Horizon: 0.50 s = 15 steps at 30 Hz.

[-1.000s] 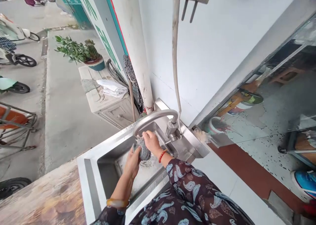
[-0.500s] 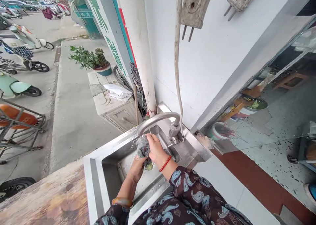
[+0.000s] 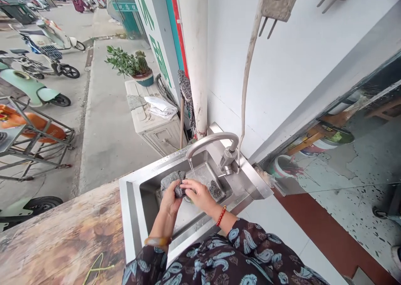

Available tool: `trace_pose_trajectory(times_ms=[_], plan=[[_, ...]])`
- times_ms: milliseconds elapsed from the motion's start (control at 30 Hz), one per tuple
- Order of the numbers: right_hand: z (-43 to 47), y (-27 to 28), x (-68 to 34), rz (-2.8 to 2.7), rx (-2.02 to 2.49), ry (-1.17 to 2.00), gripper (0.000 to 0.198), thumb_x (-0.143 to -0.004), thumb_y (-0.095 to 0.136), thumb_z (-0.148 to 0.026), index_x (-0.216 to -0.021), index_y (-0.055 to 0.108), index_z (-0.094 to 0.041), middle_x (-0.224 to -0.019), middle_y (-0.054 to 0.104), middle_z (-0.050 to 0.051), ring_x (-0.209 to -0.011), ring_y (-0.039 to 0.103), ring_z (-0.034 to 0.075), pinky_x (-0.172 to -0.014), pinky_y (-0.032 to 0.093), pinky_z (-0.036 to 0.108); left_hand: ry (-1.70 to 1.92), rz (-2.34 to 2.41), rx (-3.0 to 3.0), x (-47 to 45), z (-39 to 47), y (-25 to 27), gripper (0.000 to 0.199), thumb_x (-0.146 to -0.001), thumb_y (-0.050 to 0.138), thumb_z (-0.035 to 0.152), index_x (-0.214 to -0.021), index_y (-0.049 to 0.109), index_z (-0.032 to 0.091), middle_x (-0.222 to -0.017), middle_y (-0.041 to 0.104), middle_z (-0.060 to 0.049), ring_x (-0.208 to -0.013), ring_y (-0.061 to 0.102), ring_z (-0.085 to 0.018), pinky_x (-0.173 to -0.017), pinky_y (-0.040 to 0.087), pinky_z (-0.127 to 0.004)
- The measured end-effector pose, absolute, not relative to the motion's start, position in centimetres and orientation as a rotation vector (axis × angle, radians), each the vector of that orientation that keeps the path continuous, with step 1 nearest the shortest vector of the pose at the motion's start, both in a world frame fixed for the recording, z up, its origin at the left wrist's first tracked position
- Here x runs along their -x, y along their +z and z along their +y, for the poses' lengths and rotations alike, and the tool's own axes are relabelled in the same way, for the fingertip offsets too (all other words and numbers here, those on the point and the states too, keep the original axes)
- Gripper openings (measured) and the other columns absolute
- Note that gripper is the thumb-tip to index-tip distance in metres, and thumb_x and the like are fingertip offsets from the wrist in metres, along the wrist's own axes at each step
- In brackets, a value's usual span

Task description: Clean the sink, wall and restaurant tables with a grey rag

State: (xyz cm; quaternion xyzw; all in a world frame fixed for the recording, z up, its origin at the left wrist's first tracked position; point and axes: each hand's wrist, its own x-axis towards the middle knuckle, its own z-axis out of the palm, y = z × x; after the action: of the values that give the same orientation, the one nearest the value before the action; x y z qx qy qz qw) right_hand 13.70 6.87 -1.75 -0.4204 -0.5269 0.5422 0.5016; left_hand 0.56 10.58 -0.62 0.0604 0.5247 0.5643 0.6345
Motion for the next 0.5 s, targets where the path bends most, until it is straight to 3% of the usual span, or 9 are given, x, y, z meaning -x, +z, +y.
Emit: trace_pose_trajectory(times_ms=[100, 233, 367, 500], plan=[[6.8, -4.2, -15.2, -0.736, 1.164, 1.568, 0.025, -0.079, 0.068, -0.027, -0.104, 0.07, -0.023, -0.109, 0.074, 0.005, -0.105, 0.068, 0.019, -0.088, 0.053, 0.032, 1.324, 1.314, -0.094, 1.2, 10.7, 0.0, 0.01, -0.071, 0.062, 0.003, -0.075, 0.062, 0.013, -0.062, 0.069, -0.001, -0.054, 0.065, -0.014, -0.054, 0.056, -0.025], [7.0, -7.8, -17.2, -0.219, 1.349, 1.637, 0.023, -0.077, 0.071, -0.038, -0.089, 0.061, -0.021, -0.094, 0.071, 0.006, -0.08, 0.068, 0.017, -0.062, 0.051, 0.025, 1.345, 1.353, -0.086, 2.2, 9.5, 0.6, 0.014, -0.067, 0.065, 0.003, -0.074, 0.061, 0.014, -0.059, 0.067, 0.0, -0.049, 0.063, -0.014, -0.049, 0.054, -0.025], [8.2, -9.5, -18.6, -0.097, 1.359, 1.528, 0.022, -0.085, 0.059, -0.045, -0.088, 0.053, -0.024, -0.093, 0.066, 0.002, -0.08, 0.067, 0.013, -0.064, 0.051, 0.022, 1.276, 1.338, -0.115, 1.7, 8.1, 0.2, 0.015, -0.067, 0.066, 0.005, -0.078, 0.063, 0.014, -0.062, 0.069, -0.002, -0.05, 0.064, -0.016, -0.048, 0.055, -0.028], [9.6, -9.2, -20.1, -0.095, 1.291, 1.493, 0.029, -0.09, 0.05, -0.054, -0.086, 0.053, -0.025, -0.095, 0.067, 0.005, -0.088, 0.068, 0.016, -0.069, 0.054, 0.026, 1.202, 1.328, -0.163, 1.3, 7.5, -0.4, 0.013, -0.068, 0.067, 0.008, -0.079, 0.063, 0.014, -0.062, 0.069, -0.002, -0.051, 0.064, -0.016, -0.051, 0.057, -0.031]])
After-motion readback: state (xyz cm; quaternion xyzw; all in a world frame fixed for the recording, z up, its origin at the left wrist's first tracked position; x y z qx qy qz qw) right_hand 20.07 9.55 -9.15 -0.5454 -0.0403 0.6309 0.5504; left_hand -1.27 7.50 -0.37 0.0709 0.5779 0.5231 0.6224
